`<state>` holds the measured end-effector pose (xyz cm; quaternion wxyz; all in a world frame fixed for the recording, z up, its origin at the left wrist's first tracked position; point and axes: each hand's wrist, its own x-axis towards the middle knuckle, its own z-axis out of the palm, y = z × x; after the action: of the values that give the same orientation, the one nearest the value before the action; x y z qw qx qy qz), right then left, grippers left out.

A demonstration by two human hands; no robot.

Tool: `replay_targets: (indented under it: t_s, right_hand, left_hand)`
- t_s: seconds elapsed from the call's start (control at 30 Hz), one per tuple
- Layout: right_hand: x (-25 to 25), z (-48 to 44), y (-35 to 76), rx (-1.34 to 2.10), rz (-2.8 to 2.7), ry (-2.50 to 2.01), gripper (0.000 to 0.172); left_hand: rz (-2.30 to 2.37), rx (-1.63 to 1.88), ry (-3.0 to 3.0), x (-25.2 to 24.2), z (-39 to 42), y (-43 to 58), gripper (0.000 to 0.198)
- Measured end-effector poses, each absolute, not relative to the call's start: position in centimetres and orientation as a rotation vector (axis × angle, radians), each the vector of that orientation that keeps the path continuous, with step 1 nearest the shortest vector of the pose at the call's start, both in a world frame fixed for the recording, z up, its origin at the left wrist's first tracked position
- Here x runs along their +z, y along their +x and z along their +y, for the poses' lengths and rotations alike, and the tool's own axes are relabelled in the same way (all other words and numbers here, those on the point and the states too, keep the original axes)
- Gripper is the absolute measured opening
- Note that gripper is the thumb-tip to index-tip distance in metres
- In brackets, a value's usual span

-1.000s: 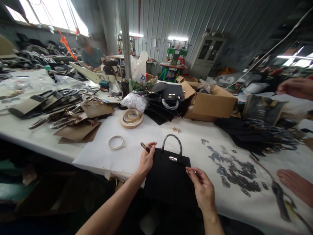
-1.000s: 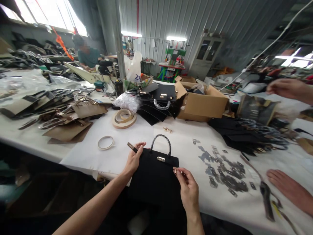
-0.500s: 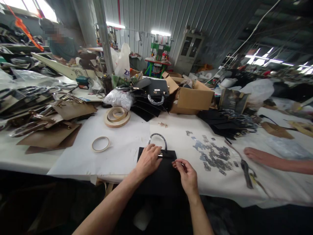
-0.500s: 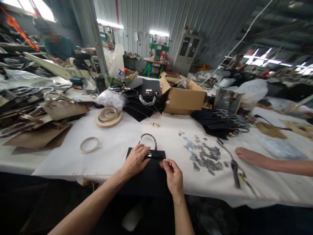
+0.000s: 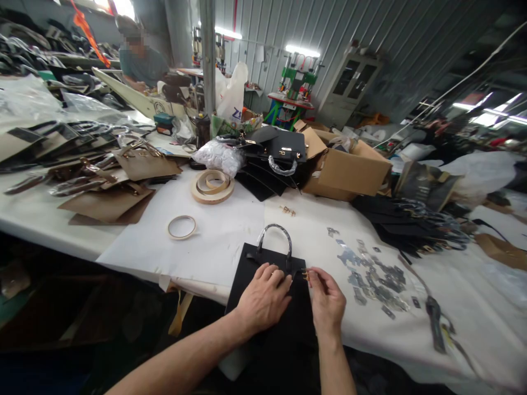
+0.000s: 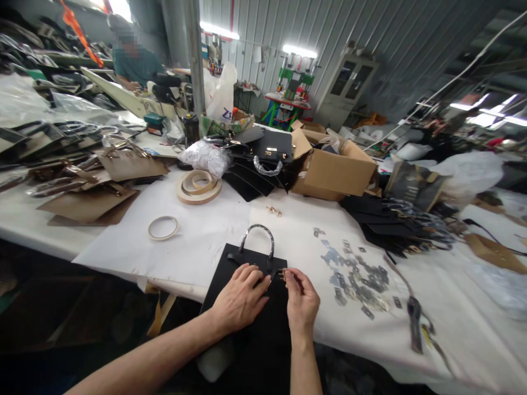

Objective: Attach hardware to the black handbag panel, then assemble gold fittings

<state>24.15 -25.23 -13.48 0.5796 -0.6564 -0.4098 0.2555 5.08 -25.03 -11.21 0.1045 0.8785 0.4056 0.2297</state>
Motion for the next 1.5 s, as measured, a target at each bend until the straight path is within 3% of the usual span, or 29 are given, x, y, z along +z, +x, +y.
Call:
replay_targets:
  t_s: [0.23,0.83,1.23,1.5]
  right_hand:
    - [-10.9,-21.3,21.4,0.878,-1.296,-1.531,0.040]
    - [-13.1,-20.3,21.7,0.858,-1.418,-1.635,0.036]
    - [-11.1,-20.5,20.7,0.325,-1.975,-1.655,0.026]
    - [-11.3,-20.0,22.1,0.468,-2.108,-1.557,0.026]
  left_hand:
    - [1.149,0.720,2.586,-11.3,-25.1,4.9,0.032]
    - [1.185,0.698,2.581,-11.0,-25.1,4.6,0.024]
    - [1.180,0.700,2.562,-11.1,-25.1,4.5,0.020]
    - [1.200,0.696,2.551,-10.9,-25.1,4.4,0.022]
